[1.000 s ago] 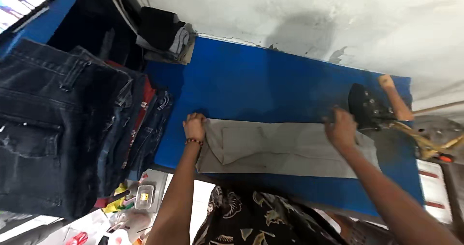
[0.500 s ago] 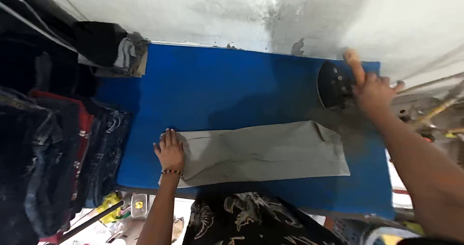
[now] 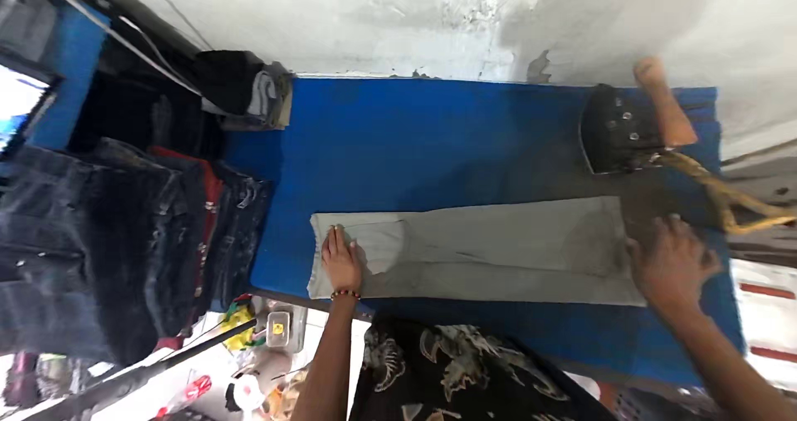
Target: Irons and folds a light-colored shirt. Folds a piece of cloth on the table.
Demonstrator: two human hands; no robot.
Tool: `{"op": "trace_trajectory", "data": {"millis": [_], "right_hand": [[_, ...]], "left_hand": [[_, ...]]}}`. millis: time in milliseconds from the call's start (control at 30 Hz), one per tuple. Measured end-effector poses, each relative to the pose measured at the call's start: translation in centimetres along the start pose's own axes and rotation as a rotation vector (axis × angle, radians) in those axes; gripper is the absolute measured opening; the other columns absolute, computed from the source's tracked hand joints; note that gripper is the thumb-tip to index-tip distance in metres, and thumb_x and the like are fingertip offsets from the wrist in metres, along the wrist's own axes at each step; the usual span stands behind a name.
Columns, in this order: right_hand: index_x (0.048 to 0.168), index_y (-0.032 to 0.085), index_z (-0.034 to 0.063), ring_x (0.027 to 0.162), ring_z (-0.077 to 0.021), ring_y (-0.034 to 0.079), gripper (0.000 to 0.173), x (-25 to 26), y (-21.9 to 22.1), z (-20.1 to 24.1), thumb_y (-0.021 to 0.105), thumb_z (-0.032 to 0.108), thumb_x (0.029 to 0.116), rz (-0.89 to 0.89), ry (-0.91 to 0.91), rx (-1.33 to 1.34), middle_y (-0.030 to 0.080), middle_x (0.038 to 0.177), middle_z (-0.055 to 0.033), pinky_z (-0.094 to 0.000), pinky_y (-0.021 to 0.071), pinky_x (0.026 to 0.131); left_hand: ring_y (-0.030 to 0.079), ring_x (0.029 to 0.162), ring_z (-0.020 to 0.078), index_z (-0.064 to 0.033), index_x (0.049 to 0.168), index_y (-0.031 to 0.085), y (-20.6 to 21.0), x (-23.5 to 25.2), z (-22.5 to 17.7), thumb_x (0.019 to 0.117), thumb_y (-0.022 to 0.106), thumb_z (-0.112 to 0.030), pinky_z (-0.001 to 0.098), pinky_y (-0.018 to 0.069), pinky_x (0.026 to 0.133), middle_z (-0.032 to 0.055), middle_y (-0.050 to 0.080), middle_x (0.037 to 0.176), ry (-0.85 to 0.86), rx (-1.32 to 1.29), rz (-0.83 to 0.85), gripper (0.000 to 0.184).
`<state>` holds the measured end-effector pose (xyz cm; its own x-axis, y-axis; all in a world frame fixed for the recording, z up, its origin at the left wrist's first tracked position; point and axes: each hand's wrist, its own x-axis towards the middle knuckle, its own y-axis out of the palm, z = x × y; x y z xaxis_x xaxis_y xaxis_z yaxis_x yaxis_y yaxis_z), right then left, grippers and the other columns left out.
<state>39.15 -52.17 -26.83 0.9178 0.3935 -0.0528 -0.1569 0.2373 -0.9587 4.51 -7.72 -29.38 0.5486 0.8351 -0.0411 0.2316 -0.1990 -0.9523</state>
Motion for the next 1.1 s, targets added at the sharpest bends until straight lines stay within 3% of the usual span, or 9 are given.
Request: {"op": "trace_trajectory", "data": {"millis": [133, 267, 400, 567, 667, 767, 867, 967, 1100], "right_hand": [[0.143, 0.051, -0.0089, 0.133, -0.06, 0.045, 0.051, -3.8, 0.8, 8.2, 0.056, 0.025, 0.1043, 0.202, -0.146, 0.188, 0.049, 0.145, -0.0368, -0.0769, 0.0299, 0.108], [0.135, 0.06, -0.0063, 0.125, -0.049, 0.058, 0.046, -5.5, 5.0, 22.8, 0.057, 0.028, 0.1051, 0.447, -0.392, 0.367, 0.065, 0.128, -0.029, -0.068, 0.0383, 0.107], [0.151, 0.046, -0.0014, 0.136, -0.0502, 0.048, 0.063, -4.7, 8.1, 31.5, 0.066, 0.029, 0.0994, 0.543, -0.613, 0.247, 0.052, 0.147, -0.0288, -0.0711, 0.0338, 0.108], [0.139, 0.061, -0.0014, 0.128, -0.0518, 0.057, 0.056, -5.7, 10.2, 23.9, 0.071, 0.026, 0.0915, 0.137, -0.942, 0.249, 0.058, 0.144, -0.0263, -0.0749, 0.0402, 0.102], [0.132, 0.062, -0.0085, 0.124, -0.0582, 0.056, 0.05, -5.5, 8.0, 13.7, 0.062, 0.02, 0.0912, 0.029, -0.742, 0.227, 0.058, 0.137, -0.0351, -0.0767, 0.0345, 0.103], [0.143, 0.05, -0.0092, 0.13, -0.0634, 0.047, 0.055, -4.1, 5.2, 5.2, 0.061, 0.007, 0.0917, 0.072, -0.474, 0.092, 0.048, 0.145, -0.0394, -0.0798, 0.0268, 0.106], [0.138, 0.059, -0.0044, 0.127, -0.0587, 0.053, 0.046, -2.8, 3.6, 1.8, 0.056, -0.008, 0.092, 0.016, -0.414, -0.002, 0.058, 0.138, -0.033, -0.079, 0.0326, 0.102], [0.123, 0.071, -0.0028, 0.119, -0.0531, 0.062, 0.038, -2.1, 2.1, 1.2, 0.053, -0.015, 0.0917, -0.066, -0.417, -0.006, 0.068, 0.127, -0.0271, -0.0751, 0.036, 0.103], [0.12, 0.073, 0.0, 0.116, -0.0502, 0.065, 0.042, -2.7, 1.6, 0.6, 0.053, -0.018, 0.0886, -0.082, -0.43, 0.005, 0.071, 0.123, -0.0241, -0.0751, 0.0375, 0.102]], "left_hand": [[0.049, 0.137, 0.0508, 0.0067, 0.142, 0.055, -0.8, -2.0, 0.2, 0.104, 0.052, -0.016, 0.064, 0.037, 0.112, 0.0295, 0.052, 0.148, 0.104, -0.004, -0.079, 0.045], [0.044, 0.142, 0.0476, 0.0043, 0.148, 0.049, -0.1, -2.8, 0.6, 0.1023, 0.055, -0.036, 0.0638, 0.0334, 0.114, 0.0262, 0.046, 0.154, 0.097, -0.027, 0.015, 0.061], [0.041, 0.145, 0.0463, 0.0013, 0.152, 0.045, 0.1, -3.7, 1.3, 0.0985, 0.054, -0.05, 0.0664, 0.0268, 0.118, 0.0233, 0.041, 0.159, 0.222, 0.037, 0.025, 0.075], [0.046, 0.144, 0.0397, -0.0042, 0.151, 0.05, -0.1, -5.7, 2.8, 0.1031, 0.052, -0.03, 0.0716, 0.0277, 0.114, 0.0144, 0.047, 0.157, 0.285, 0.104, -0.018, 0.054], [0.053, 0.138, 0.0378, -0.0058, 0.144, 0.059, -0.1, -7.1, 0.3, 0.0968, 0.061, -0.012, 0.0724, 0.0331, 0.11, 0.0139, 0.055, 0.15, 0.353, 0.089, -0.092, 0.048], [0.058, 0.134, 0.0321, -0.0127, 0.137, 0.067, 1.1, -7.3, -4.2, 0.0818, 0.073, 0.003, 0.0657, 0.0395, 0.11, 0.0078, 0.062, 0.144, 0.668, 0.021, -0.089, 0.058], [0.055, 0.138, 0.0319, -0.0118, 0.135, 0.067, 2.4, -5.9, -9.3, 0.0859, 0.068, 0.007, 0.0661, 0.0348, 0.113, 0.0083, 0.061, 0.146, 0.868, -0.002, 0.068, 0.053], [0.052, 0.139, 0.0375, 0.0009, 0.123, 0.071, 2.3, -5.1, -12.7, 0.0968, 0.055, 0.005, 0.067, 0.0286, 0.116, 0.0161, 0.062, 0.142, 0.845, -0.049, 0.242, 0.031], [0.061, 0.128, 0.0406, 0.0062, 0.107, 0.072, 2.1, -4.5, -13.2, 0.0932, 0.057, 0.009, 0.0671, 0.035, 0.112, 0.0203, 0.071, 0.125, 0.899, -0.079, 0.245, 0.021]]}}
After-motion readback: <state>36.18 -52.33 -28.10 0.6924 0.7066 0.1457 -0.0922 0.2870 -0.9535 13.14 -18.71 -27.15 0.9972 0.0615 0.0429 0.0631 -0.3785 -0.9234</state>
